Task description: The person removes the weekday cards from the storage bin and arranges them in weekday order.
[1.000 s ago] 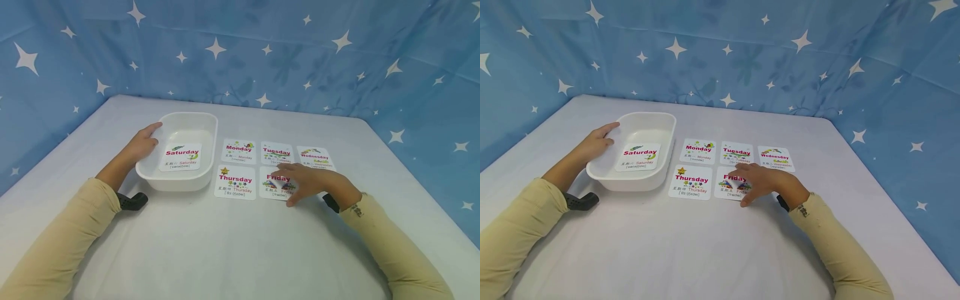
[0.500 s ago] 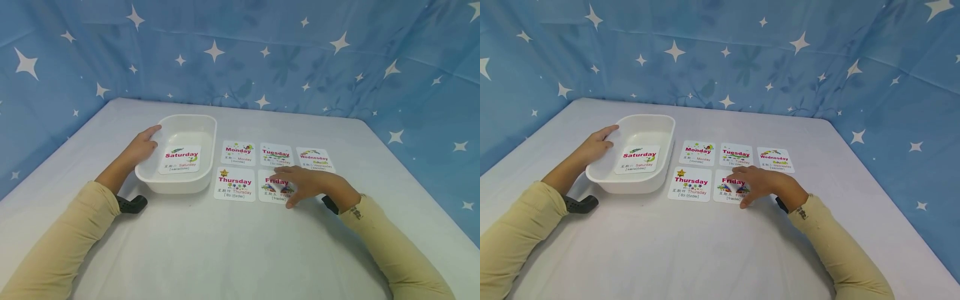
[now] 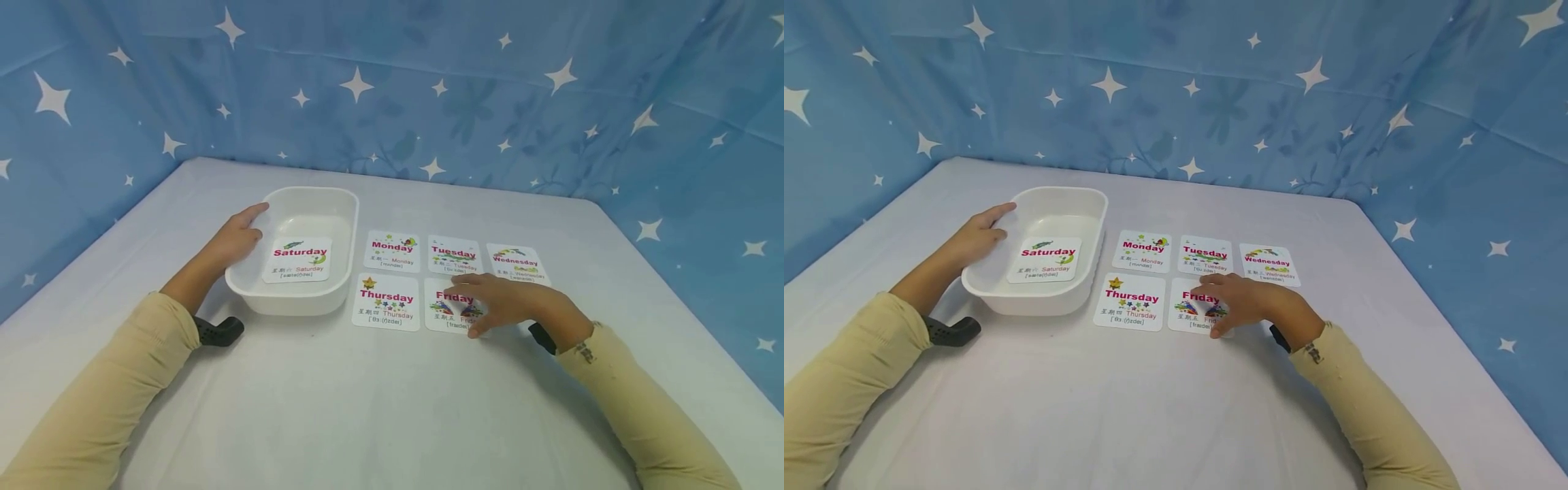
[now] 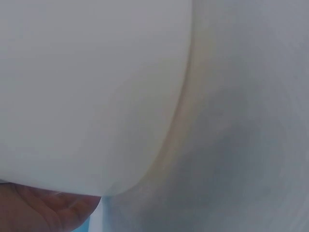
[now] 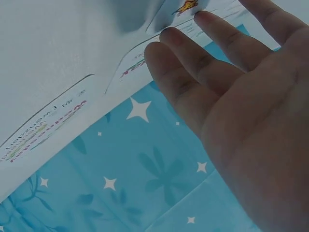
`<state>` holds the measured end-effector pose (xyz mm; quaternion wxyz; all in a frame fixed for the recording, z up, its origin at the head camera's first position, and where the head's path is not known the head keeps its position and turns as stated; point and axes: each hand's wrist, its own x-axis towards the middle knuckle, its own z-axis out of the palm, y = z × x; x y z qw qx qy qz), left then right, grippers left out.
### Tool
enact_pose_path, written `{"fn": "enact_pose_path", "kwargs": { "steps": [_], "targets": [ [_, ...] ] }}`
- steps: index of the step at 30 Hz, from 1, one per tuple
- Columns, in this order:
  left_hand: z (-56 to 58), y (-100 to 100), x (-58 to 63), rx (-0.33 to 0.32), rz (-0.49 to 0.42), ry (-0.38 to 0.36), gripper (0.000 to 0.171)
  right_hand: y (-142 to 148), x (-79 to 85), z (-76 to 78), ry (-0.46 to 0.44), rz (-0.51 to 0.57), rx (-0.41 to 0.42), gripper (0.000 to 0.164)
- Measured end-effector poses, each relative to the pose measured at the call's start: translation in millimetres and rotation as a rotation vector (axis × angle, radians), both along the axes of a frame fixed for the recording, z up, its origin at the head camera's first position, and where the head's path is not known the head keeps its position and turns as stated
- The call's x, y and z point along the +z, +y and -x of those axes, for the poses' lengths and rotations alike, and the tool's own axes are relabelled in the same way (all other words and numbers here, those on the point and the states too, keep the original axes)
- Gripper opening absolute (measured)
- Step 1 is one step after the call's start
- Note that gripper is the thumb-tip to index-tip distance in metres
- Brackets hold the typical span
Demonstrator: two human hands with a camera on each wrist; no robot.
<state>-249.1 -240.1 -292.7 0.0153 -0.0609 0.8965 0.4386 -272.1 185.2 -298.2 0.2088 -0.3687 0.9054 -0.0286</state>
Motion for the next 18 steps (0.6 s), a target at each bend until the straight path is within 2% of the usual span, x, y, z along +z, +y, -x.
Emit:
{"fn": "enact_pose_path", "kwargs": {
  "steps": [4, 9, 12, 14, 18],
  "targets": [
    [-2.0, -1.3, 1.5, 0.003, -0.015, 0.003, 0.063, -3.1, 5.6, 1.9, 0.062, 0.009, -0.011, 0.071],
    [-1.7, -1.0, 5.0, 0.012, -0.011, 0.005, 0.063, -26.8, 22.0, 7.9, 0.256, 0.091, -0.002, 0.065],
    [-1.6, 0.0, 3.9, 0.018, -0.017, 0.006, 0.063, -65.9, 38.1, 15.3, 0.322, 0.164, 0.055, 0.063],
    [-1.7, 0.2, 2.4, 0.020, -0.027, 0.007, 0.063, -100.2, 47.2, 22.0, 0.329, 0.182, 0.089, 0.062],
    [-1.3, -0.3, 0.1, 0.024, -0.042, 0.017, 0.063, -171.2, 53.0, 35.2, 0.284, 0.128, 0.116, 0.068]
  ]
}}
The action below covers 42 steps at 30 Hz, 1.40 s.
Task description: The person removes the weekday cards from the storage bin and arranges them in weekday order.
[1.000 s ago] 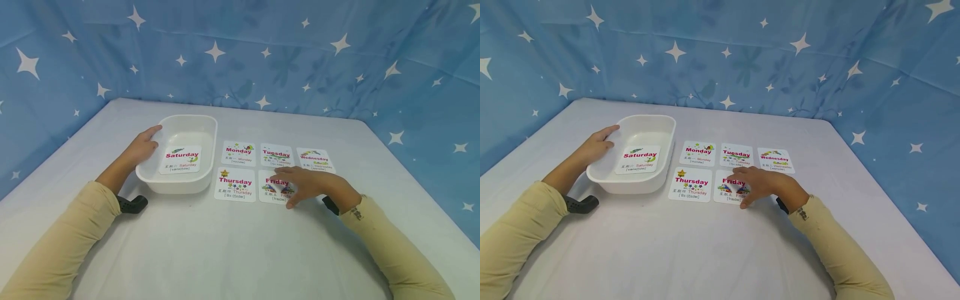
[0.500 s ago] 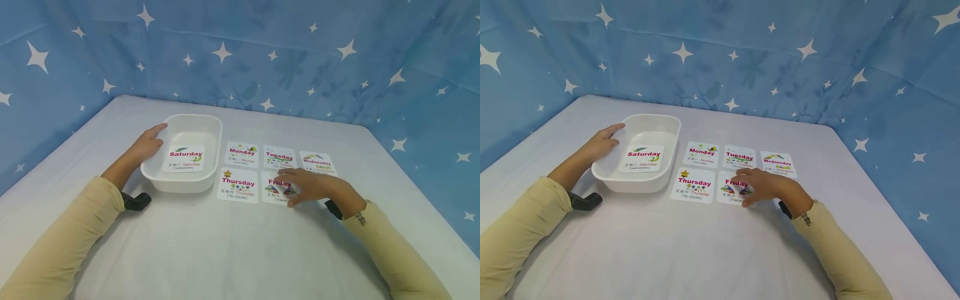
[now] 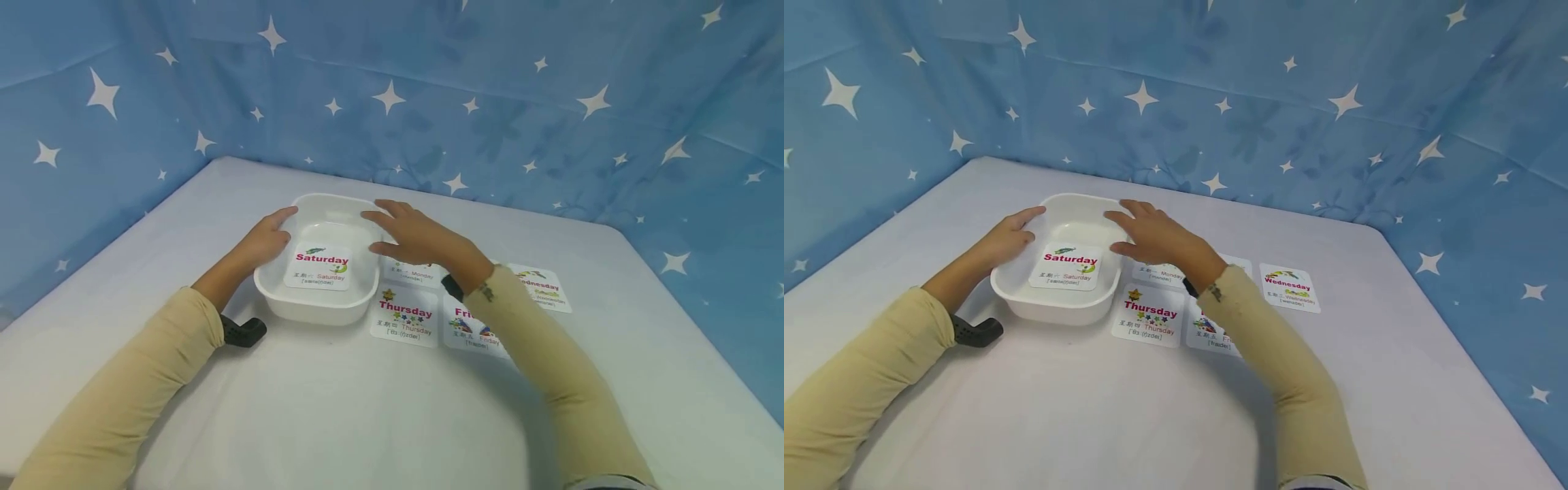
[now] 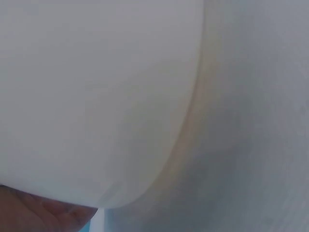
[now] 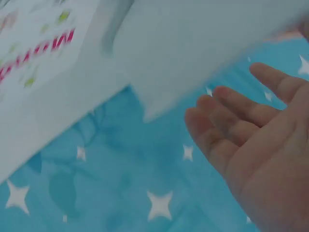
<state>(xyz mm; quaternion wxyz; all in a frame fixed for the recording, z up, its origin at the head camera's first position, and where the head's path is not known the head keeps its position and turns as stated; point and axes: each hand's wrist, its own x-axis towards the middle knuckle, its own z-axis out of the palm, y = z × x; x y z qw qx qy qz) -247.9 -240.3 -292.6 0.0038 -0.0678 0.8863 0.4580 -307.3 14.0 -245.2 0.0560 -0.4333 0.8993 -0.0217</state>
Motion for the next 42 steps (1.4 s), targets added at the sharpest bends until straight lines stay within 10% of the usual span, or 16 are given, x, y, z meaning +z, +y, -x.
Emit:
{"fn": "enact_pose_path", "kwargs": {
  "steps": [6, 13, 27, 42],
  "targets": [
    [0.6, 1.9, -2.5, 0.002, 0.005, 0.000, 0.063, -63.3, -22.8, 11.2, -0.164, -0.162, -0.017, 0.095],
    [0.7, -1.6, -2.3, 0.006, 0.021, 0.007, 0.063, -83.1, -35.7, 11.3, -0.114, -0.338, -0.089, 0.107],
    [0.2, -0.8, -1.5, 0.007, 0.021, 0.005, 0.064, -79.0, -36.0, 5.8, -0.028, -0.284, -0.014, 0.095],
    [3.1, -2.9, -2.5, 0.004, 0.036, 0.011, 0.064, -89.9, -33.9, 13.4, -0.291, -0.307, -0.187, 0.110]
  ]
}}
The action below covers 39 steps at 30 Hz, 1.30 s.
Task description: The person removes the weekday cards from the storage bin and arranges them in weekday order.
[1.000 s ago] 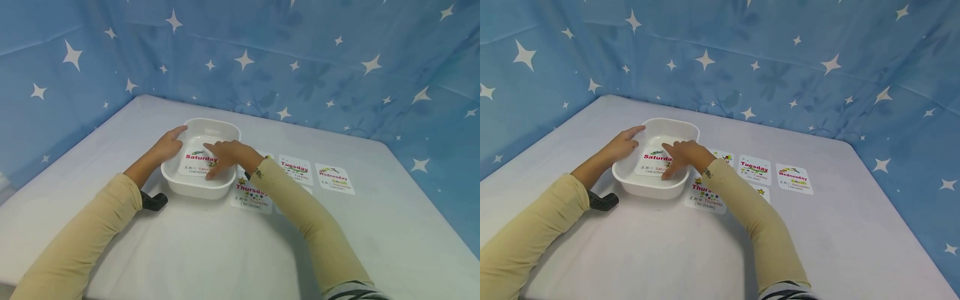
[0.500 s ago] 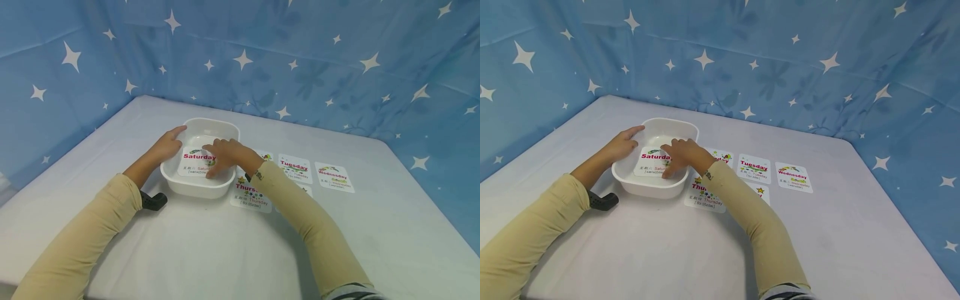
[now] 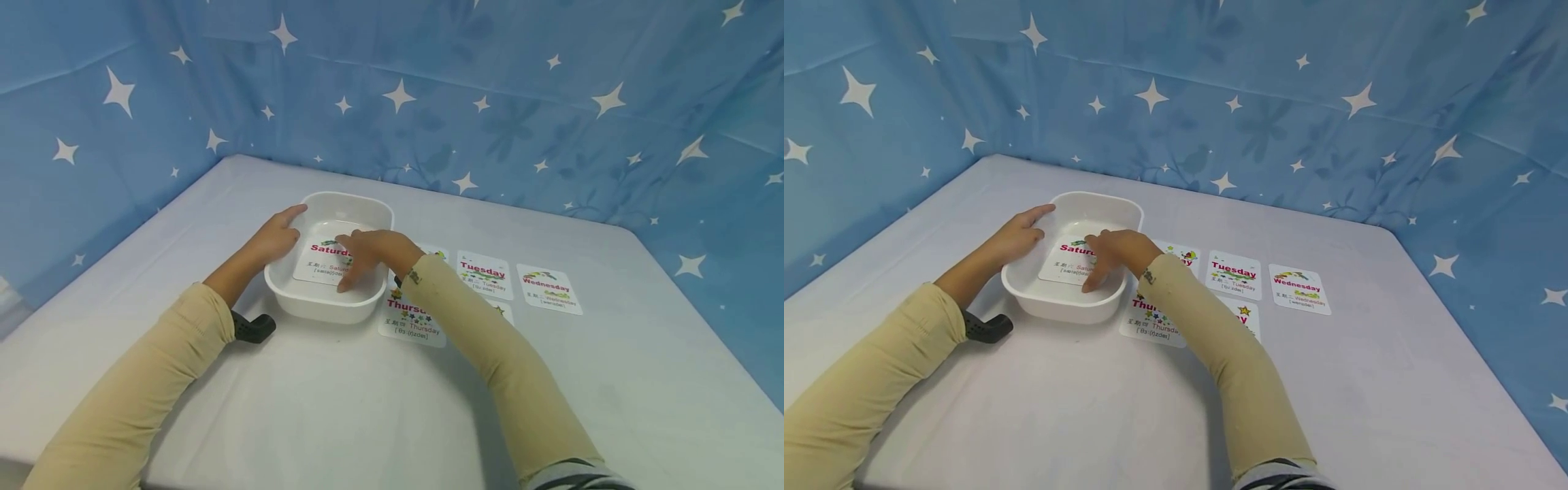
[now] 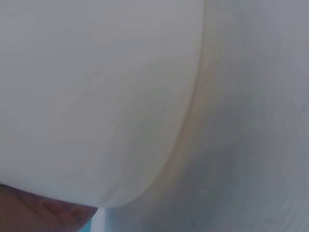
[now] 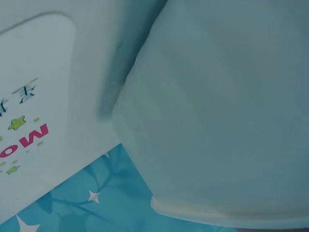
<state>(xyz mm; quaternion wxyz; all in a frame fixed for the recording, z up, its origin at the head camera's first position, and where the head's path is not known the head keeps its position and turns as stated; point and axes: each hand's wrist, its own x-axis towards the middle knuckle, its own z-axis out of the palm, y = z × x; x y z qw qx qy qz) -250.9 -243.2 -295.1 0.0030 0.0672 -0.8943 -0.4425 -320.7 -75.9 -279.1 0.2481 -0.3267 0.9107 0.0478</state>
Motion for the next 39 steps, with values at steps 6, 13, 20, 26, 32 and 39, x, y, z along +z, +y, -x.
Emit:
{"fn": "enact_pose_path", "kwargs": {
  "steps": [6, 13, 20, 26, 32, 39],
  "targets": [
    [-0.1, 1.4, 1.4, -0.003, 0.005, -0.004, 0.064, -0.5, -0.5, 0.4, 0.040, -0.002, 0.057, 0.109],
    [-1.5, 0.0, 0.2, -0.008, -0.004, -0.001, 0.064, -1.3, -1.4, -2.8, 0.089, 0.030, 0.083, 0.110],
    [-1.0, -0.2, -0.5, -0.008, -0.003, 0.006, 0.063, 0.4, 1.5, -6.9, 0.165, 0.018, 0.136, 0.101],
    [-0.8, 1.0, -0.1, -0.001, 0.006, 0.003, 0.064, -0.3, 2.6, -9.2, 0.158, -0.019, 0.152, 0.102],
    [-0.5, 1.5, 0.7, -0.009, -0.011, 0.006, 0.063, 0.4, 3.1, -10.5, 0.181, 0.002, 0.199, 0.100],
    [-1.3, 0.2, 0.7, -0.011, -0.022, 0.004, 0.063, 4.3, 4.2, -8.4, 0.321, 0.132, 0.295, 0.086]
  ]
}}
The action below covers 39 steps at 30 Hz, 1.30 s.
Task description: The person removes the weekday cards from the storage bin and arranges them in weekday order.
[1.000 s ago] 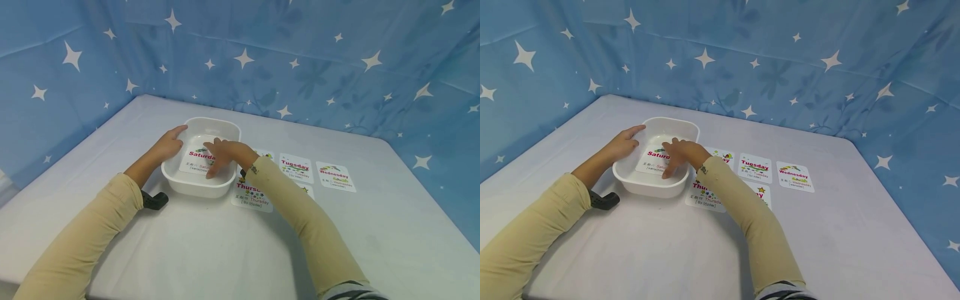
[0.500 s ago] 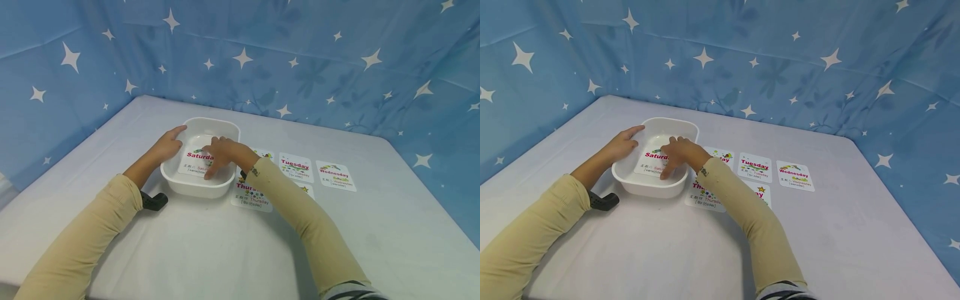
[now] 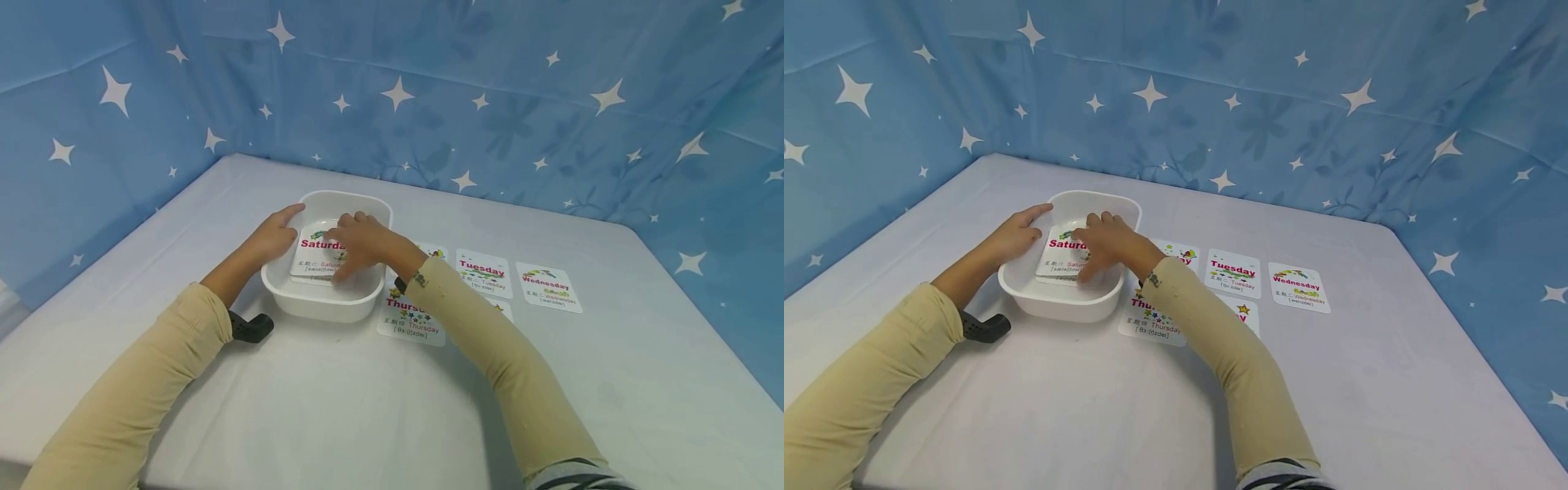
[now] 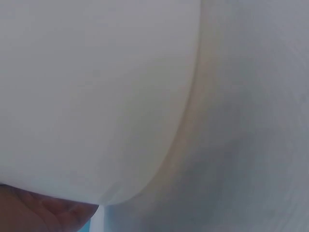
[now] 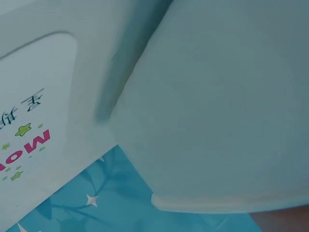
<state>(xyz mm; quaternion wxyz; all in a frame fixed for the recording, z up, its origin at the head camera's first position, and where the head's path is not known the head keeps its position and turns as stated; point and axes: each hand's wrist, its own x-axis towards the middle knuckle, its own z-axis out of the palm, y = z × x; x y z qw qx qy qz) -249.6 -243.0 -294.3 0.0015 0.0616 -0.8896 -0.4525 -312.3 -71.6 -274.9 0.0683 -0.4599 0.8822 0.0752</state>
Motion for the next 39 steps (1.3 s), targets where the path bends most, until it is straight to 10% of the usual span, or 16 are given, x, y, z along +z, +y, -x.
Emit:
{"fn": "enact_pose_path", "kwargs": {
  "steps": [13, 23, 39],
  "targets": [
    [0.1, 3.5, 2.3, 0.005, -0.001, -0.007, 0.065, 25.1, 14.2, 6.3, 0.017, 0.189, -0.015, 0.080],
    [-0.3, 4.6, 0.5, 0.020, 0.021, -0.018, 0.062, 97.4, 38.9, 17.8, -0.030, 0.237, -0.126, 0.088],
    [-7.0, 6.4, 4.3, 0.010, 0.044, -0.036, 0.062, 239.1, 8.3, -4.5, -0.157, 0.246, -0.268, 0.093]
  ]
}}
